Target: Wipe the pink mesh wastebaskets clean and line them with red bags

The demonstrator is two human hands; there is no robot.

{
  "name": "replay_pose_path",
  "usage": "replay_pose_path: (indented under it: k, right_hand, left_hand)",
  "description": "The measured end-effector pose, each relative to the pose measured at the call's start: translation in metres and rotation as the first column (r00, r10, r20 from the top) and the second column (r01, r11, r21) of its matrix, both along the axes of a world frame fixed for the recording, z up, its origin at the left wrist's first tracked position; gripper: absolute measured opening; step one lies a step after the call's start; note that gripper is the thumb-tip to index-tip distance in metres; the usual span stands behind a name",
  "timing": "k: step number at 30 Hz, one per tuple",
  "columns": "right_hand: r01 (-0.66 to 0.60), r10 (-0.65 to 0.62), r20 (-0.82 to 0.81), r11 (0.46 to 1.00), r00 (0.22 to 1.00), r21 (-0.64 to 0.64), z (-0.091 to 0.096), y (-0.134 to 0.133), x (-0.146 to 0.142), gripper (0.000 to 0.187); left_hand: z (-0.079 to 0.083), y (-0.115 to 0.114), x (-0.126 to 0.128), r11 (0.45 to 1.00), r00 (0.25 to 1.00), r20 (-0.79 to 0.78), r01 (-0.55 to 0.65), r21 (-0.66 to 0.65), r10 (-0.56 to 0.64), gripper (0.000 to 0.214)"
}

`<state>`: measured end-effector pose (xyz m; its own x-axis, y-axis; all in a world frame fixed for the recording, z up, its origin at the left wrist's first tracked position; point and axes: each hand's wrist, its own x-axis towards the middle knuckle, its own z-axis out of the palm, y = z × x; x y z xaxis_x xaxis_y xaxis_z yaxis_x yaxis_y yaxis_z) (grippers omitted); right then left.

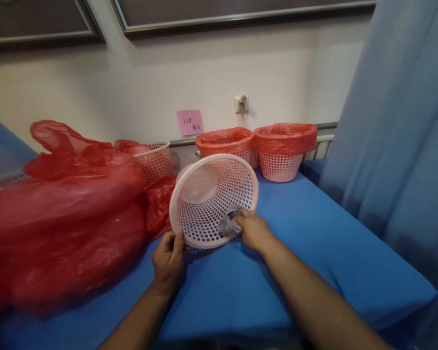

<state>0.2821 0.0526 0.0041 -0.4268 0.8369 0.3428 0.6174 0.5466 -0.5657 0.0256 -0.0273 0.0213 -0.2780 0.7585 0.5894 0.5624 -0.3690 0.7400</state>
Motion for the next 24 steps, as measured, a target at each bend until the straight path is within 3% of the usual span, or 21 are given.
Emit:
replay_pose_path:
  k: [3,5,7,10,14,17,19,21,24]
  right_hand:
    - [0.348,-0.357,0.09,0.932,0.93,0.101,0.007,0.011,0.019,0.056]
    - [0.385,-0.39,0.071,0.92,0.918,0.075,0.006,0.013,0.02,0.055]
    - [0.305,-0.305,0.041,0.952,0.951,-0.003,0.0,0.012,0.014,0.052]
    - [0.049,-0.055,-0.061,0.994,0.997,-0.095,-0.013,0.01,-0.002,0.053]
    - [-0.246,0.222,-0.21,0.965,0.952,-0.094,-0.023,0.006,-0.018,0.063]
    - [-0.339,0.315,-0.233,0.938,0.92,-0.068,-0.023,0.002,-0.022,0.065]
    - [-0.23,0.224,-0.117,0.972,0.968,-0.045,-0.018,0.003,-0.017,0.064]
    - [-0.017,0.017,0.001,1.0,1.0,-0.006,-0.01,0.007,-0.006,0.059]
    - [0.347,-0.351,0.049,0.935,0.935,0.07,0.003,0.017,0.015,0.055]
  left_hand:
    - [0.003,0.0,0.001,1.0,0.999,0.034,-0.03,0.008,0.03,0.037]
    - [0.003,0.001,0.002,1.0,0.999,0.041,0.001,-0.002,-0.001,0.036]
    - [0.002,0.002,0.005,0.996,0.997,0.021,0.073,-0.048,-0.072,0.034]
    - [-0.002,0.005,0.011,0.949,0.967,-0.04,0.237,-0.208,-0.25,0.027]
    - [-0.01,0.011,0.017,0.883,0.924,-0.06,0.341,-0.323,-0.378,0.027]
    - [-0.014,0.012,0.016,0.874,0.919,-0.078,0.337,-0.351,-0.386,0.028]
    - [-0.014,0.011,0.013,0.884,0.929,-0.079,0.314,-0.346,-0.36,0.029]
    - [-0.012,0.009,0.011,0.925,0.955,-0.075,0.257,-0.281,-0.288,0.029]
    - [-0.005,0.005,0.009,0.974,0.979,-0.089,0.166,-0.154,-0.181,0.028]
